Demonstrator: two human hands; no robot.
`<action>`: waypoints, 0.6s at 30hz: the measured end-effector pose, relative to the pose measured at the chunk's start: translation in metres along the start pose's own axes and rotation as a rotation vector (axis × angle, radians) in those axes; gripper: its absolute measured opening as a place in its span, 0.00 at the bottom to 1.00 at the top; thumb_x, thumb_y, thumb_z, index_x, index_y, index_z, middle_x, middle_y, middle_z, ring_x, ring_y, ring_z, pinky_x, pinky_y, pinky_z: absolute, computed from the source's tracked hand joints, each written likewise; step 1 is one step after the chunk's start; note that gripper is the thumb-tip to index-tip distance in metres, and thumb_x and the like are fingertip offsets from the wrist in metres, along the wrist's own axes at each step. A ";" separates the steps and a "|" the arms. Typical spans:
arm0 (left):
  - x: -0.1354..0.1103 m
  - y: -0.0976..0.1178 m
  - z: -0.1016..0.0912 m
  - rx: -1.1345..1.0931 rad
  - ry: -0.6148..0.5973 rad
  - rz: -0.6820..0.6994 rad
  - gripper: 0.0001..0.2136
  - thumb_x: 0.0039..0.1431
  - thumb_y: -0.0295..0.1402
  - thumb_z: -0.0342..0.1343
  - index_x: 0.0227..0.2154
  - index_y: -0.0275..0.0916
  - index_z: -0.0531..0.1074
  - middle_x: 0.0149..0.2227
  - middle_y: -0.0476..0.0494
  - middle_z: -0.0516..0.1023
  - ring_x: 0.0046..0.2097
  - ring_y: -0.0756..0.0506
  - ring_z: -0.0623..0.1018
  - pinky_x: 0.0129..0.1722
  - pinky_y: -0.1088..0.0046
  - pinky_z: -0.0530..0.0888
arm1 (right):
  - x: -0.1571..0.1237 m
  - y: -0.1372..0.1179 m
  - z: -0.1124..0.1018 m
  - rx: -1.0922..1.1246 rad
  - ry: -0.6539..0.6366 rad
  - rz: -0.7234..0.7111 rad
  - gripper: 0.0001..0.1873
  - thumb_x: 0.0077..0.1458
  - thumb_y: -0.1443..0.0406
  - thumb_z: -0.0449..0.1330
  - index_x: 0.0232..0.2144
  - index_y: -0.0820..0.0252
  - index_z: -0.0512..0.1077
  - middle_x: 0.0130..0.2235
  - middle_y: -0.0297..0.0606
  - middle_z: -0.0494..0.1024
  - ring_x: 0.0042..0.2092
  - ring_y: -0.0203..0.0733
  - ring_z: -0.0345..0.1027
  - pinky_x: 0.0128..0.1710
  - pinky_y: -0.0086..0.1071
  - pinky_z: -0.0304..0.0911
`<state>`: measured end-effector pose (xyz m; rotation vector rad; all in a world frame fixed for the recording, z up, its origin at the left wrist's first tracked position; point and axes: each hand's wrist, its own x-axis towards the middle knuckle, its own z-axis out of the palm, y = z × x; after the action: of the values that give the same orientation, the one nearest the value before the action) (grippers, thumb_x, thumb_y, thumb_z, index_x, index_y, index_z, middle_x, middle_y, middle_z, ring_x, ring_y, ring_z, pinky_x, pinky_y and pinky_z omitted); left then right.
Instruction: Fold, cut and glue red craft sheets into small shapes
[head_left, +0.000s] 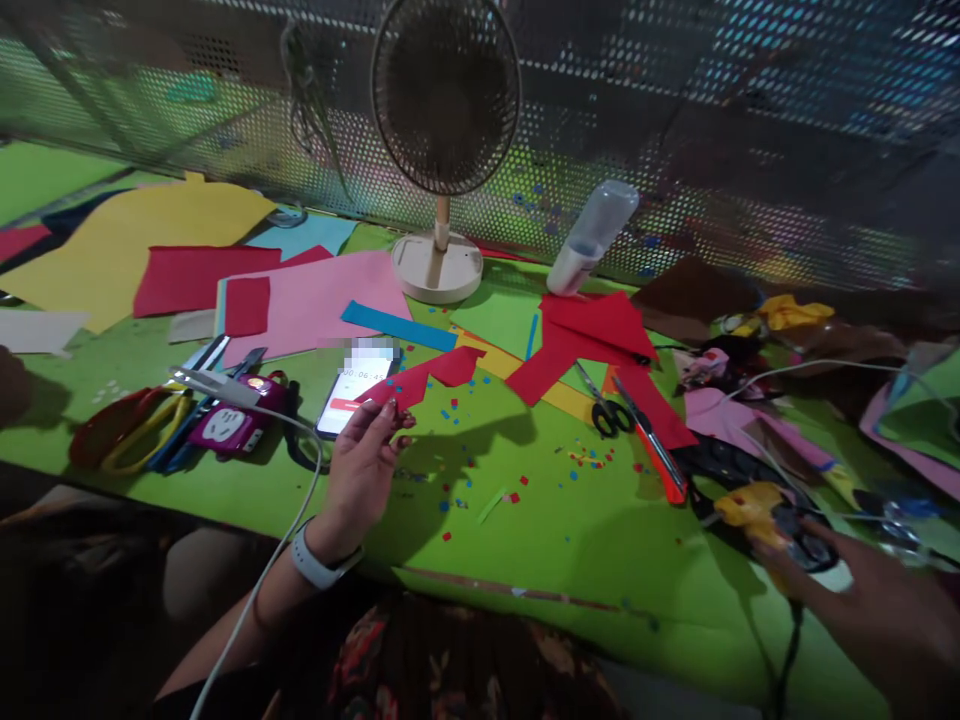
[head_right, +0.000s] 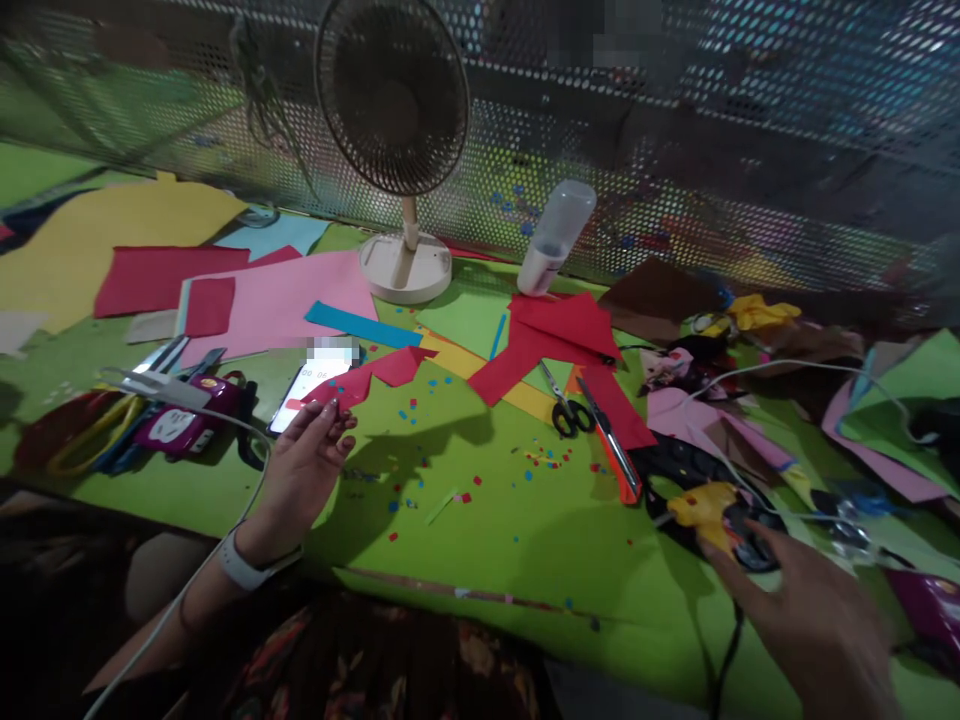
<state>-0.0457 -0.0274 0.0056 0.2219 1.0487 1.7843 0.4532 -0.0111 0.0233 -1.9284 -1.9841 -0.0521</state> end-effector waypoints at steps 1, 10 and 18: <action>0.000 0.000 0.000 0.000 -0.003 -0.001 0.12 0.45 0.29 0.69 0.33 0.41 0.72 0.30 0.52 0.79 0.31 0.53 0.79 0.26 0.82 0.70 | 0.002 -0.017 -0.003 -0.042 0.022 -0.027 0.23 0.47 0.42 0.57 0.36 0.48 0.75 0.35 0.54 0.77 0.35 0.65 0.71 0.31 0.53 0.58; 0.000 -0.009 -0.002 -0.027 -0.016 -0.049 0.10 0.48 0.30 0.68 0.33 0.40 0.72 0.30 0.52 0.78 0.31 0.53 0.78 0.26 0.82 0.71 | 0.030 -0.230 0.086 0.092 -0.363 -0.597 0.30 0.63 0.49 0.46 0.61 0.57 0.61 0.63 0.47 0.62 0.63 0.55 0.54 0.60 0.53 0.54; -0.003 -0.006 0.002 -0.044 0.015 -0.110 0.12 0.45 0.29 0.69 0.32 0.38 0.72 0.29 0.51 0.78 0.29 0.54 0.77 0.25 0.83 0.71 | 0.028 -0.285 0.113 -0.004 -0.434 -0.790 0.34 0.62 0.47 0.45 0.64 0.57 0.56 0.68 0.49 0.50 0.67 0.58 0.42 0.62 0.54 0.48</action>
<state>-0.0395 -0.0279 0.0028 0.1214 1.0117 1.7104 0.1495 0.0300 -0.0088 -1.0973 -2.9143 0.1698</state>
